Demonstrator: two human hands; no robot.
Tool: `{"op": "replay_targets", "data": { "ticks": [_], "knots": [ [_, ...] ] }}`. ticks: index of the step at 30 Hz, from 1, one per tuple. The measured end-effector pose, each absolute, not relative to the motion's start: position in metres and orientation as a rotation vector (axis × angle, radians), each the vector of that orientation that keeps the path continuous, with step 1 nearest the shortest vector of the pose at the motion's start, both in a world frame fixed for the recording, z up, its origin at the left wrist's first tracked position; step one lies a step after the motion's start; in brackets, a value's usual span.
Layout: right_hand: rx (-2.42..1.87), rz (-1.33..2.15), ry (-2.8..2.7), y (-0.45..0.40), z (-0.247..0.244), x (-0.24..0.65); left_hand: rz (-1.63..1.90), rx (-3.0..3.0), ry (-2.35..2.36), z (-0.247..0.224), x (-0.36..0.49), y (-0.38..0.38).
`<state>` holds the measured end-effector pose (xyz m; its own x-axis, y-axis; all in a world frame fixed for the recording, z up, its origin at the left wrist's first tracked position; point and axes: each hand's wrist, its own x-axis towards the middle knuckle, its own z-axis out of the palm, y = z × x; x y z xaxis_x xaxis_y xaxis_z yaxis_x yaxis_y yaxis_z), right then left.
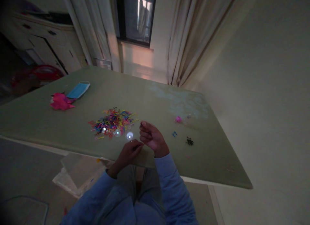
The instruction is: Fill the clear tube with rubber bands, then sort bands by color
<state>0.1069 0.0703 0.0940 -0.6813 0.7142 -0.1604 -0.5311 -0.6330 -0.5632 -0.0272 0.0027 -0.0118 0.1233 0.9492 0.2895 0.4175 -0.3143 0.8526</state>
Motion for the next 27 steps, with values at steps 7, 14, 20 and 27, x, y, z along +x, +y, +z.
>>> {"op": "replay_targets", "data": {
  "ticks": [7, 14, 20, 27],
  "knots": [
    [-0.773, 1.948, -0.826, 0.050, 0.079, 0.171, 1.157, 1.770, 1.349, -0.009, -0.032, 0.004],
    [-1.676, 0.823, -1.174, 0.054, 0.038, 0.306, 1.151, 1.750, 1.385, -0.012, -0.036, 0.006],
    [-1.874, 0.548, -1.266, 0.059, 0.019, 0.361, 1.156, 1.775, 1.454, -0.013, -0.037, 0.008],
    [-1.904, 0.511, -1.476, 0.061, 0.010, 0.360, 1.109, 1.828, 1.511, -0.012, -0.037, 0.010]
  ]
}}
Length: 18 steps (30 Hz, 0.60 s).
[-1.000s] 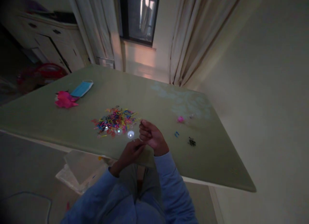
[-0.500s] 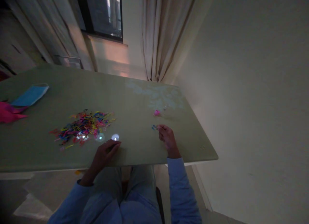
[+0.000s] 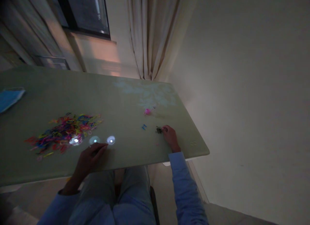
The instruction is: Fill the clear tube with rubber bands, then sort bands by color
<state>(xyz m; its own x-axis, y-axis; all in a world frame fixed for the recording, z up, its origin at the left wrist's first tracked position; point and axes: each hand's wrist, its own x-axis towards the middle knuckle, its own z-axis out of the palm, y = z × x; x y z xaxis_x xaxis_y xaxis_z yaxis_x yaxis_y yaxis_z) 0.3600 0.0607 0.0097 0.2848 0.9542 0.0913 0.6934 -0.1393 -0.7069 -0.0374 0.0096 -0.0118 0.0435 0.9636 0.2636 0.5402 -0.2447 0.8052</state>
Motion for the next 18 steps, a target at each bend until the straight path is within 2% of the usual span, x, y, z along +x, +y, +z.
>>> {"op": "replay_targets", "data": {
  "ticks": [11, 15, 18],
  "knots": [
    [-1.862, 0.512, -1.425, 0.040, 0.023, 0.352, 1.117, 1.805, 1.486, -0.011, -0.036, 0.009],
    [-1.728, 0.568, -1.377, 0.010, 0.029, 0.308, 1.146, 1.776, 1.464, -0.009, -0.035, 0.007],
    [-1.561, 0.657, -1.567, -0.008, 0.027, 0.256, 1.167, 1.718, 1.423, -0.007, -0.034, 0.005]
  ]
}}
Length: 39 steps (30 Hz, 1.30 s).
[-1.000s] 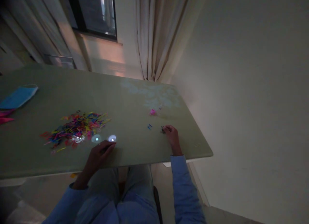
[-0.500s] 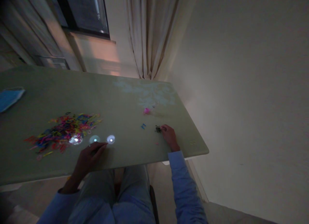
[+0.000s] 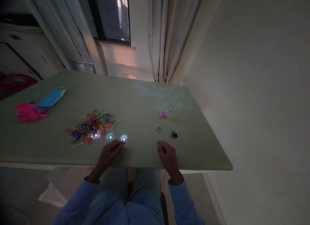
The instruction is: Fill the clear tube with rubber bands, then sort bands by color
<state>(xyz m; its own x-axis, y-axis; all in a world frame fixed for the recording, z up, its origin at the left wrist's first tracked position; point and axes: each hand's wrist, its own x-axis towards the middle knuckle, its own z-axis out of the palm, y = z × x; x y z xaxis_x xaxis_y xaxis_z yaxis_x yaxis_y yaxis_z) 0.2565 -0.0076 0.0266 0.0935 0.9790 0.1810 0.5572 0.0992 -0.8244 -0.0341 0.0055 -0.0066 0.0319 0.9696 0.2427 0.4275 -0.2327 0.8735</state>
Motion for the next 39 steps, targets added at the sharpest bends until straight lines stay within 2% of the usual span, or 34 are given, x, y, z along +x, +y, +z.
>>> {"op": "replay_targets", "data": {
  "ticks": [5, 8, 12, 15, 18, 30, 34, 39],
  "knots": [
    [-1.286, 0.861, -1.842, -0.010, 0.010, 0.189, 1.244, 1.590, 1.416, 0.005, -0.052, 0.004],
    [-1.310, 0.803, -1.920, 0.000, -0.001, 0.178, 1.297, 1.587, 1.510, 0.014, -0.087, 0.003],
    [-1.379, 0.769, -1.857, 0.010, -0.006, 0.185, 1.372, 1.571, 1.862, 0.017, -0.156, -0.001],
    [-1.410, 0.804, -1.811, 0.011, -0.005, 0.192, 1.299, 1.591, 2.160, 0.012, -0.203, -0.007],
    [-1.420, 0.811, -1.790, 0.011, -0.003, 0.193, 1.175, 1.620, 2.256, 0.006, -0.229, -0.012],
    [-1.497, 0.770, -1.771, 0.013, -0.003, 0.192, 0.668, 1.884, 2.166, 0.004, -0.232, -0.005],
    [-1.516, 0.762, -1.776, 0.013, -0.003, 0.192, 0.662, 1.940, 2.154, 0.002, -0.231, -0.003],
    [-1.523, 0.756, -1.782, 0.013, -0.004, 0.192, 0.863, 1.943, 2.079, 0.001, -0.238, -0.014]
  ]
}}
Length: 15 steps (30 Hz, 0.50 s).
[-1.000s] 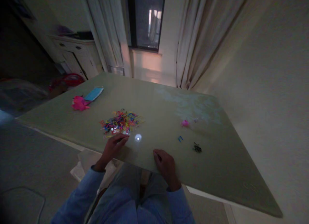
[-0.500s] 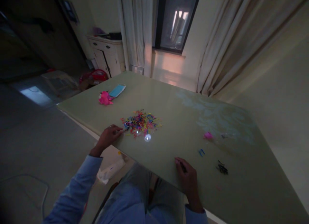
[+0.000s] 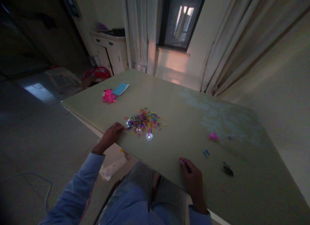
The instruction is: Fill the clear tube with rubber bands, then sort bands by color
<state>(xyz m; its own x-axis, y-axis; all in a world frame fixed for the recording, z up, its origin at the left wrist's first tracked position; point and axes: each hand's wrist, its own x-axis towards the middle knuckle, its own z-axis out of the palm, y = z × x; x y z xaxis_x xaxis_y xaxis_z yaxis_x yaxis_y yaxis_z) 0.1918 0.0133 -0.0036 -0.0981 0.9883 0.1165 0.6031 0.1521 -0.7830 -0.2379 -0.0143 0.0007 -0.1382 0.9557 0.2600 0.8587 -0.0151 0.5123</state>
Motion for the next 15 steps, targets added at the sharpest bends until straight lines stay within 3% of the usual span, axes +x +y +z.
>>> {"op": "replay_targets", "data": {
  "ticks": [7, 15],
  "knots": [
    [-1.520, 0.770, -1.773, 0.013, -0.004, 0.192, 1.093, 1.814, 2.071, 0.001, -0.245, -0.023],
    [-1.511, 0.767, -1.779, 0.012, -0.004, 0.191, 0.428, 1.895, 2.131, 0.015, -0.237, 0.018]
  ]
}}
